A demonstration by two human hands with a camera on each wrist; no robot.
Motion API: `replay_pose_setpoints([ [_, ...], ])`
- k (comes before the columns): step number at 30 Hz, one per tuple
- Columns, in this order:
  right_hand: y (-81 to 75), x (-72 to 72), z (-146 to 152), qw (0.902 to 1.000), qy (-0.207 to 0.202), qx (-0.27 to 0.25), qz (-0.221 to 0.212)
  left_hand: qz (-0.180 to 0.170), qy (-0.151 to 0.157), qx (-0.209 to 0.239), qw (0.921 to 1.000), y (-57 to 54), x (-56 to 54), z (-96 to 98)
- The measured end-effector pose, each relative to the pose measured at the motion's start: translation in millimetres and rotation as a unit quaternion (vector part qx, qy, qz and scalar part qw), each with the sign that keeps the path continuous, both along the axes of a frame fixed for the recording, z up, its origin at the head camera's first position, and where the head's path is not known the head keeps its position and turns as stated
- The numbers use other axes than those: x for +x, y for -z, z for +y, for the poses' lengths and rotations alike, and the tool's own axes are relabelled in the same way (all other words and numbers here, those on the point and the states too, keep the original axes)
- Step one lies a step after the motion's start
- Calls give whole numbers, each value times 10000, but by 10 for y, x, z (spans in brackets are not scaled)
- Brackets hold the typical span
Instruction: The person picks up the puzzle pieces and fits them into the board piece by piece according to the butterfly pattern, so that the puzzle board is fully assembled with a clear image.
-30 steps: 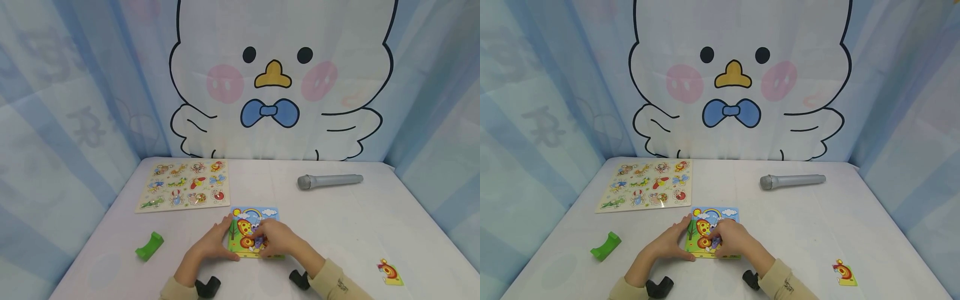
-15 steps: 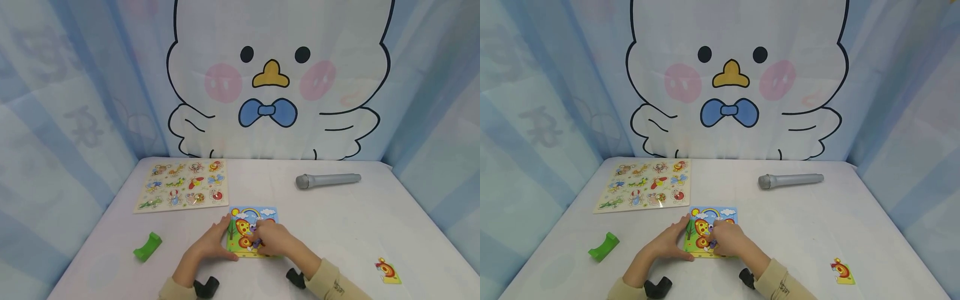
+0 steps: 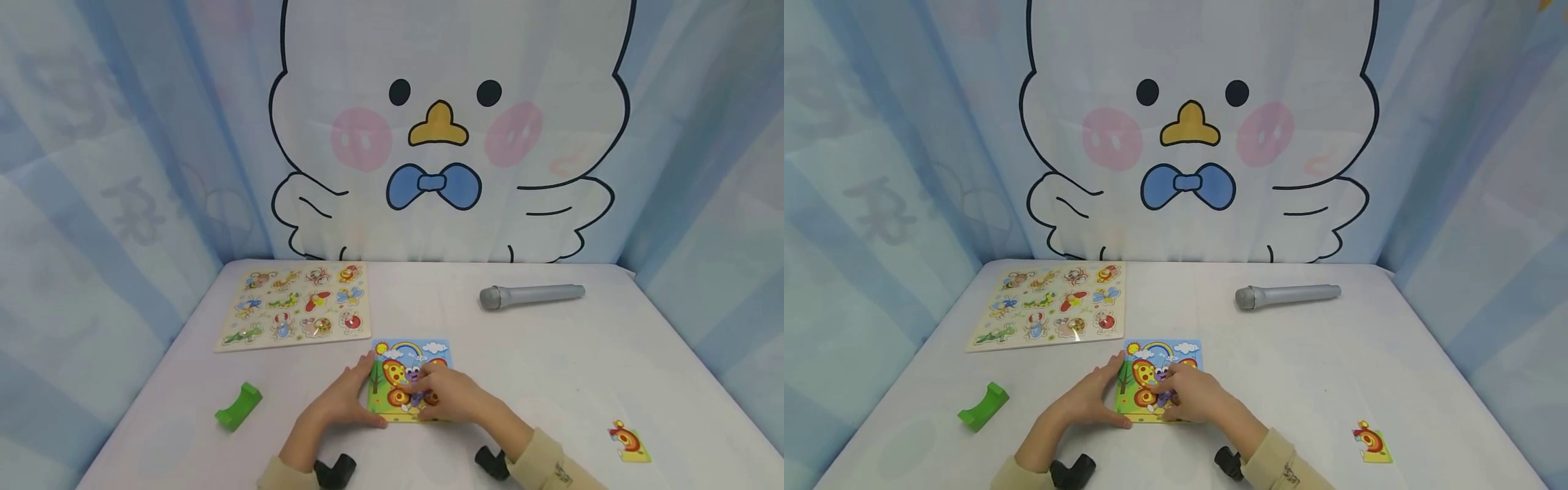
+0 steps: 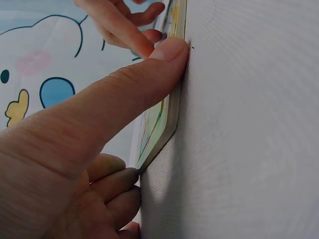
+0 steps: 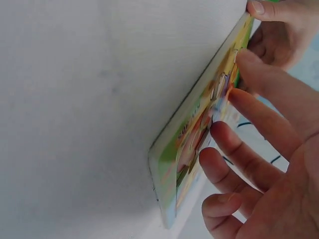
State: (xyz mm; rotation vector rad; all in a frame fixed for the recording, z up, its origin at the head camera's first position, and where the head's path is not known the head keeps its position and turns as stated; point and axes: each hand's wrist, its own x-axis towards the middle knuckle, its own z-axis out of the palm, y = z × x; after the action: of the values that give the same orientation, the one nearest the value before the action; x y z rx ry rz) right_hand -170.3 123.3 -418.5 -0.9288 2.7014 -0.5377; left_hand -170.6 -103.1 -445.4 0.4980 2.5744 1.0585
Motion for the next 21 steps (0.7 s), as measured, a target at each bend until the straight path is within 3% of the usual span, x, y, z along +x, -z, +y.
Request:
replay_pose_setpoints([
  [8,-10,10,238,9968,39,-761,-242,33,-1,-14,10000,14,2,4],
  [21,-32,213,991,9904,893,-1046,-136,-35,-54,-54,10000,10,-6,16],
])
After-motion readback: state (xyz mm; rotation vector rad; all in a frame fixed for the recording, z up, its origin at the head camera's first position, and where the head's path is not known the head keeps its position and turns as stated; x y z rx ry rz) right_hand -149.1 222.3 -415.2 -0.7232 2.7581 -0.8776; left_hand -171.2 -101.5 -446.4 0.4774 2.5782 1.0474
